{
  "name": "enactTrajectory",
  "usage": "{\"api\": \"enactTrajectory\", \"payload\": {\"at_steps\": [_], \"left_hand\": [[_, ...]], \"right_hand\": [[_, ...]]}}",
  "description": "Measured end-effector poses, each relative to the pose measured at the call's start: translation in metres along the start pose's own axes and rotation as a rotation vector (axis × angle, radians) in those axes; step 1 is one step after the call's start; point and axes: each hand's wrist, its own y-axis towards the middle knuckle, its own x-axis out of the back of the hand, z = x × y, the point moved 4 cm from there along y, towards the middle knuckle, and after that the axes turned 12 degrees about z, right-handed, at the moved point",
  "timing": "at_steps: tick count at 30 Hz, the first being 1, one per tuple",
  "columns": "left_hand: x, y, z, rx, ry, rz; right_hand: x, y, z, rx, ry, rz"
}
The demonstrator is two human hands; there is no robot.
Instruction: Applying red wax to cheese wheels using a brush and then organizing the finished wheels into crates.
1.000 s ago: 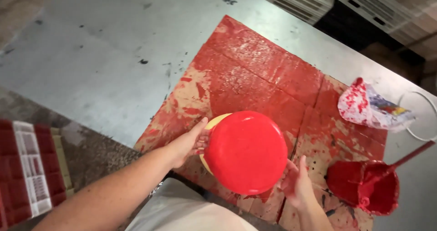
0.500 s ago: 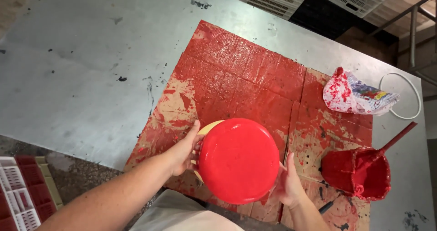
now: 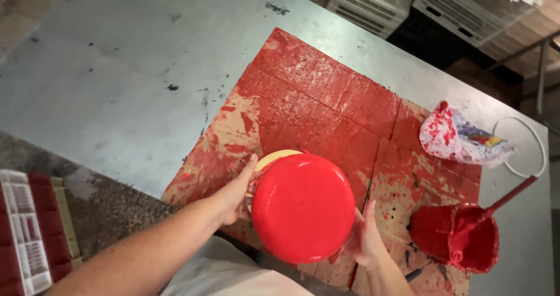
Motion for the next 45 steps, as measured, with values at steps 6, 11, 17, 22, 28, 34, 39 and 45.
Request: {"api": "enactTrajectory", "payload": {"at_steps": [6, 11, 17, 22, 28, 34, 39, 45], "left_hand": [[0.005, -0.025, 0.034, -0.074, -0.121, 0.02], [0.034, -0.04, 0.071, -0.222, -0.219, 0.002], [0.091, -0.102, 0.11, -0.35, -0.386, -0.036], [0.169, -0.165, 0.161, -0.451, -0.535, -0.086], [0.298, -0.238, 0.23, -0.482, -0.685, -0.199], [0.427, -0.316, 0.293, -0.499, -0.761, -0.308], [0.507, -0.38, 0.323, -0.489, -0.873, -0.382], [0.619, -0.397, 0.349, -0.559, -1.135, -0.508]], "right_hand": [[0.0, 0.005, 0.002, 0.032, -0.009, 0.141], [-0.058, -0.018, 0.016, 0.015, -0.159, 0.17], [-0.185, -0.076, 0.007, -0.155, -0.452, -0.007], [-0.253, -0.036, -0.053, -0.051, -0.493, 0.299], [-0.369, 0.005, -0.162, -0.068, -0.52, 0.456], [-0.472, 0.046, -0.281, -0.191, -0.683, 0.564], [-0.581, 0.064, -0.356, -0.3, -0.664, 0.648], [-0.707, 0.144, -0.432, -0.355, -0.797, 0.765]]}}
